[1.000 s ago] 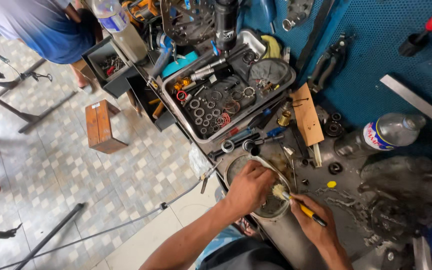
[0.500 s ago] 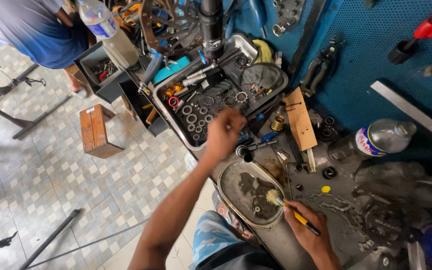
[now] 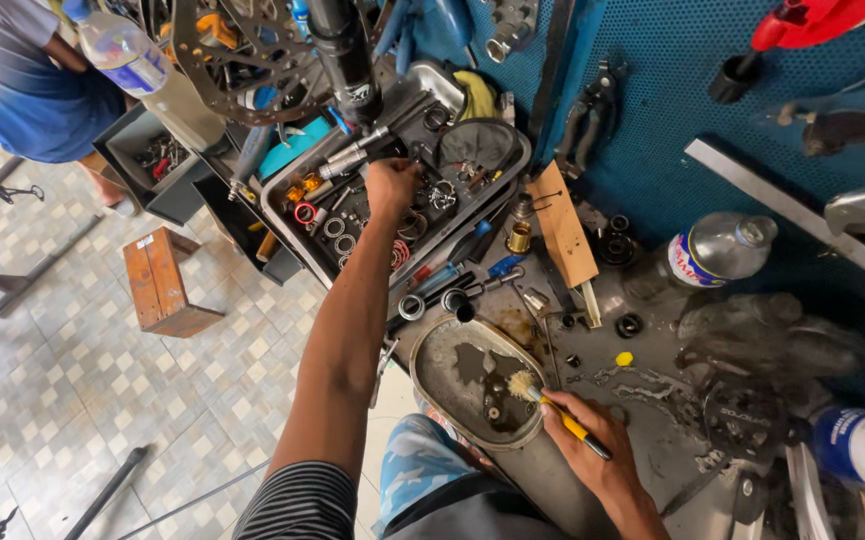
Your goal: The person cleans small bicycle components by hand using a brush and a cleaning solution in a tray.
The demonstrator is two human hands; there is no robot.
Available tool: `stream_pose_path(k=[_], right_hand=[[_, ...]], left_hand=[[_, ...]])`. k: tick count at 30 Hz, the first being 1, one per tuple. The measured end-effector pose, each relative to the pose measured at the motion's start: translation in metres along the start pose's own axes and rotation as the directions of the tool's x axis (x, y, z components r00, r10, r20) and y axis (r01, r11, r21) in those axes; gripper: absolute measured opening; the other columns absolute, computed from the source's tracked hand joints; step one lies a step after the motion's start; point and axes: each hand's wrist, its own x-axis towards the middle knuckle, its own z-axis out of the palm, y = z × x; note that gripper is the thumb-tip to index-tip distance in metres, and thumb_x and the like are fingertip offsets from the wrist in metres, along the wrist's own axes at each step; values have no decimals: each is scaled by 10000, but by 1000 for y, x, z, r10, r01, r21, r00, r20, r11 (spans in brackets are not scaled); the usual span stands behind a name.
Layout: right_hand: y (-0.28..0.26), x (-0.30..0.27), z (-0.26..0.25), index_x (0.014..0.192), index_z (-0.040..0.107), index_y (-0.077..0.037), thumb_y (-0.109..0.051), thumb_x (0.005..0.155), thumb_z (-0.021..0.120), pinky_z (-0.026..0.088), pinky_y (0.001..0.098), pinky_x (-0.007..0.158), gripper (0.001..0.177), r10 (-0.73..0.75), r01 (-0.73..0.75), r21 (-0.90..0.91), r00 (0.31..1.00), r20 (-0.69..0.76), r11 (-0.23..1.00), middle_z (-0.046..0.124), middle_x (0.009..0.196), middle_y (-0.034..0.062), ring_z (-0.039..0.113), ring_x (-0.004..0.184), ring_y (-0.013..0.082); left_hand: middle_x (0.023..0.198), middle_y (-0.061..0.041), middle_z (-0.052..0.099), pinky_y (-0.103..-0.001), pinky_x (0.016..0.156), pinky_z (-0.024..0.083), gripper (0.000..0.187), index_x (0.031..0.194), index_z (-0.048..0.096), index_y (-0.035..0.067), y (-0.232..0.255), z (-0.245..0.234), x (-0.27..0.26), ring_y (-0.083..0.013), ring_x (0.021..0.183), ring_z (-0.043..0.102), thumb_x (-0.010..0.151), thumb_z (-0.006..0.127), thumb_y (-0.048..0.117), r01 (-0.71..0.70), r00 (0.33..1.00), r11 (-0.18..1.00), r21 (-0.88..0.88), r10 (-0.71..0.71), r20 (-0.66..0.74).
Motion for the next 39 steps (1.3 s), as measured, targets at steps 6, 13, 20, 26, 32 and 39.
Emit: stream_pose_path(k=[6,13,20,26,32,39], right_hand=[[-3,6,-2,1086,747,-88,-255,887,720,593,357,706,261,-55,54,54,998,18,997,784,939,130,778,824,267],[-19,10,-3,1081,760,-85,-257,888,737,580,369,664,260,-110,110,-25,994,4,994,767,895,131,763,785,279],[-28,11,-7,1107,758,-88,-257,911,724,563,417,730,262,-128,128,-102,992,13,987,759,940,149,734,848,336],[-35,11,-8,1107,757,-88,-258,912,723,556,424,779,261,-168,173,-121,985,47,977,759,972,145,718,894,342],[-38,9,-11,1102,757,-83,-267,911,726,547,423,780,266,-157,169,-139,983,97,976,759,969,128,712,894,329],[-37,7,-13,981,737,-82,-304,873,738,537,406,705,247,-391,404,-189,914,106,895,750,887,108,695,812,302]], left_hand=[[941,-162,751,-421,732,551,373,1122,685,39,27,-31,-49,-339,854,720,824,830,209,-354,923,922,155,371,-100],[1082,-144,741,-414,807,572,216,1112,641,72,25,-62,-228,-324,891,714,922,727,125,-674,719,735,-70,675,165],[1203,-150,650,-460,932,510,492,1188,686,84,-34,-48,-338,-357,1142,605,752,825,265,-761,575,608,225,472,668],[1284,-133,599,-453,1046,456,472,1190,695,140,-52,-42,-351,-329,1251,515,744,817,237,-793,553,556,250,482,680],[1108,-101,724,-431,917,534,371,1180,650,100,-66,-38,-344,-327,1057,667,845,787,181,-589,681,803,93,430,593],[951,-92,702,-348,607,584,281,1201,629,50,-70,-31,-335,-217,796,738,927,691,50,94,883,967,-236,29,469]])
